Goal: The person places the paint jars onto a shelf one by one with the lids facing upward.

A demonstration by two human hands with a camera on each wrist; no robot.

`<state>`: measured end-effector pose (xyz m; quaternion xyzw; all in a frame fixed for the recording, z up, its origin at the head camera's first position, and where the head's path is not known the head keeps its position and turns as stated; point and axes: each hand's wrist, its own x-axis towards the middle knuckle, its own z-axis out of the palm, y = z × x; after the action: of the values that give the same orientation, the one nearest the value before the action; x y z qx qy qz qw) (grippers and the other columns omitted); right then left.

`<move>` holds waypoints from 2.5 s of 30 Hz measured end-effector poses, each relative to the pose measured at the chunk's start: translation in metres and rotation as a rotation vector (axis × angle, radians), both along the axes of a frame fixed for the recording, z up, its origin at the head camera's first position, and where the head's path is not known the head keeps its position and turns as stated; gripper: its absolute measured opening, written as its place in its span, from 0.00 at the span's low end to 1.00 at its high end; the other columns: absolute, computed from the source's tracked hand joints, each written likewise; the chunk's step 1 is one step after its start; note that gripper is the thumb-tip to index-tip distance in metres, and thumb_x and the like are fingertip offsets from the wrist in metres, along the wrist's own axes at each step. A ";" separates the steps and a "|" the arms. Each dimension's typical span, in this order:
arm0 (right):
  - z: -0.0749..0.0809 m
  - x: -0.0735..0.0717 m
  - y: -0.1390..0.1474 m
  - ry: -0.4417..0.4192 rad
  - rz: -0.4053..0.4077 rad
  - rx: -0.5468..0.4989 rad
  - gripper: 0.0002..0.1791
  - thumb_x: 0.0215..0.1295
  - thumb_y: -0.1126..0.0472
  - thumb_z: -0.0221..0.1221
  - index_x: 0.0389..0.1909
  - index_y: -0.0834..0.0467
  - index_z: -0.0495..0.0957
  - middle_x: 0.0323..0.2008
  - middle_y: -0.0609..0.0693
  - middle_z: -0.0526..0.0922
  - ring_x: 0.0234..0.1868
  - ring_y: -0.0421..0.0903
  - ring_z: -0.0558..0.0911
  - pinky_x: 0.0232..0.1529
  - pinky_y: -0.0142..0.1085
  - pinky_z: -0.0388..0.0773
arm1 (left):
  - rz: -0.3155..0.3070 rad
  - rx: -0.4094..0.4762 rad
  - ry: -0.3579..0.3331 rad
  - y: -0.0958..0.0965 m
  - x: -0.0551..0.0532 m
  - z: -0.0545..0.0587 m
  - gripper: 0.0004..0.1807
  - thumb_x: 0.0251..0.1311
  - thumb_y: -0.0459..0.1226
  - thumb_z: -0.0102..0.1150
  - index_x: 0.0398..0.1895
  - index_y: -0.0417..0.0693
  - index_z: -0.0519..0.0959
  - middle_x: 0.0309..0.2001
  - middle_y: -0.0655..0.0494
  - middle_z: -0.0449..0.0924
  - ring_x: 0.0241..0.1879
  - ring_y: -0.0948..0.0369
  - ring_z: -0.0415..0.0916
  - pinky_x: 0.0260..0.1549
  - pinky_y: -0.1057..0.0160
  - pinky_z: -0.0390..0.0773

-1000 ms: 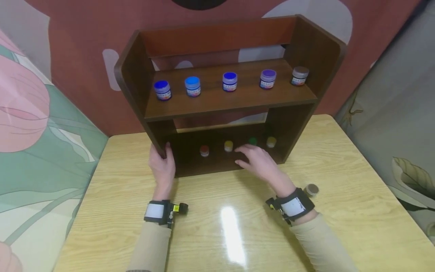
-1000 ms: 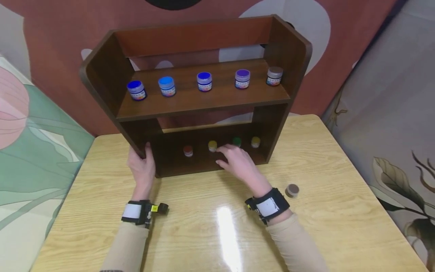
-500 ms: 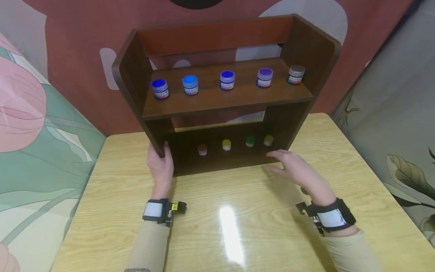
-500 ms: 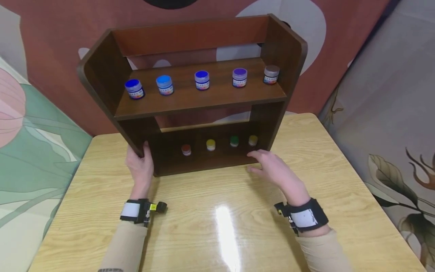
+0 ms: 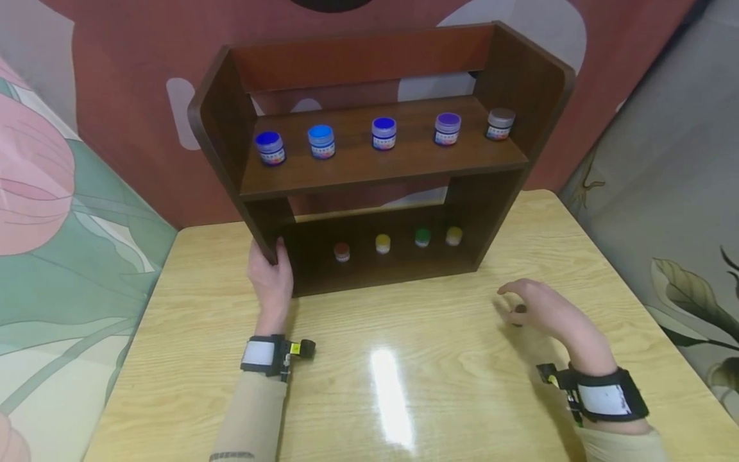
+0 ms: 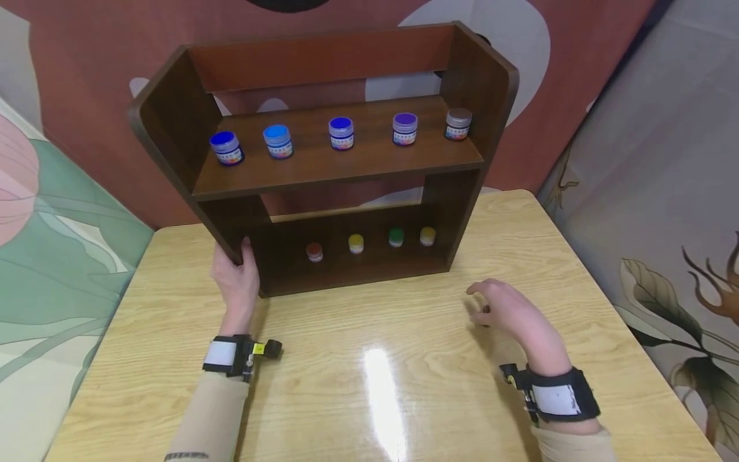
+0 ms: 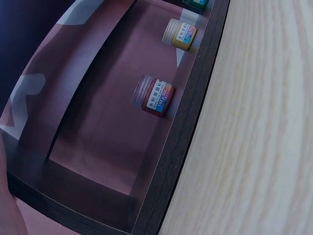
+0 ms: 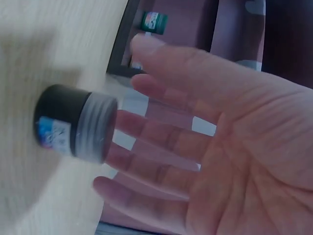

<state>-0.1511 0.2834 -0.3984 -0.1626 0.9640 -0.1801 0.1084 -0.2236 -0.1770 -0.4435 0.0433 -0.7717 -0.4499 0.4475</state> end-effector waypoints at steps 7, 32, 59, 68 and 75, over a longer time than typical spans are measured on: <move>-0.009 0.004 0.008 -0.026 0.034 0.013 0.19 0.51 0.71 0.70 0.46 0.66 0.82 0.49 0.66 0.83 0.54 0.68 0.79 0.56 0.61 0.76 | -0.004 -0.002 -0.017 -0.001 0.000 0.001 0.18 0.69 0.39 0.57 0.53 0.33 0.76 0.48 0.36 0.83 0.51 0.43 0.81 0.53 0.44 0.79; -0.013 -0.010 -0.022 0.098 0.119 -0.015 0.15 0.58 0.69 0.67 0.46 0.66 0.81 0.39 0.57 0.87 0.40 0.52 0.85 0.44 0.50 0.82 | 0.003 -0.001 -0.030 -0.001 0.000 0.000 0.17 0.69 0.39 0.57 0.53 0.34 0.77 0.48 0.37 0.83 0.51 0.43 0.81 0.53 0.44 0.78; -0.028 -0.037 -0.085 0.197 0.158 0.015 0.10 0.59 0.59 0.70 0.32 0.59 0.79 0.26 0.47 0.78 0.28 0.42 0.74 0.31 0.38 0.76 | 0.007 -0.005 -0.013 -0.001 0.000 0.000 0.17 0.69 0.39 0.58 0.52 0.34 0.76 0.48 0.36 0.83 0.49 0.42 0.81 0.51 0.43 0.79; -0.029 -0.032 -0.087 0.197 0.163 0.018 0.15 0.55 0.59 0.72 0.38 0.61 0.80 0.30 0.49 0.79 0.30 0.42 0.76 0.33 0.37 0.78 | 0.003 -0.009 -0.014 -0.001 0.000 -0.001 0.18 0.69 0.39 0.57 0.53 0.33 0.76 0.48 0.35 0.83 0.50 0.42 0.81 0.52 0.43 0.78; -0.025 -0.025 -0.087 0.244 0.191 -0.021 0.19 0.53 0.66 0.72 0.46 0.64 0.80 0.40 0.57 0.83 0.37 0.49 0.83 0.40 0.42 0.84 | 0.003 -0.004 -0.020 0.000 0.001 0.001 0.17 0.69 0.38 0.57 0.52 0.33 0.76 0.48 0.36 0.83 0.49 0.42 0.81 0.52 0.43 0.78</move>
<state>-0.1765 0.1962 -0.4233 -0.2752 0.9483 -0.1580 0.0055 -0.2229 -0.1773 -0.4426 0.0480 -0.7770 -0.4472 0.4405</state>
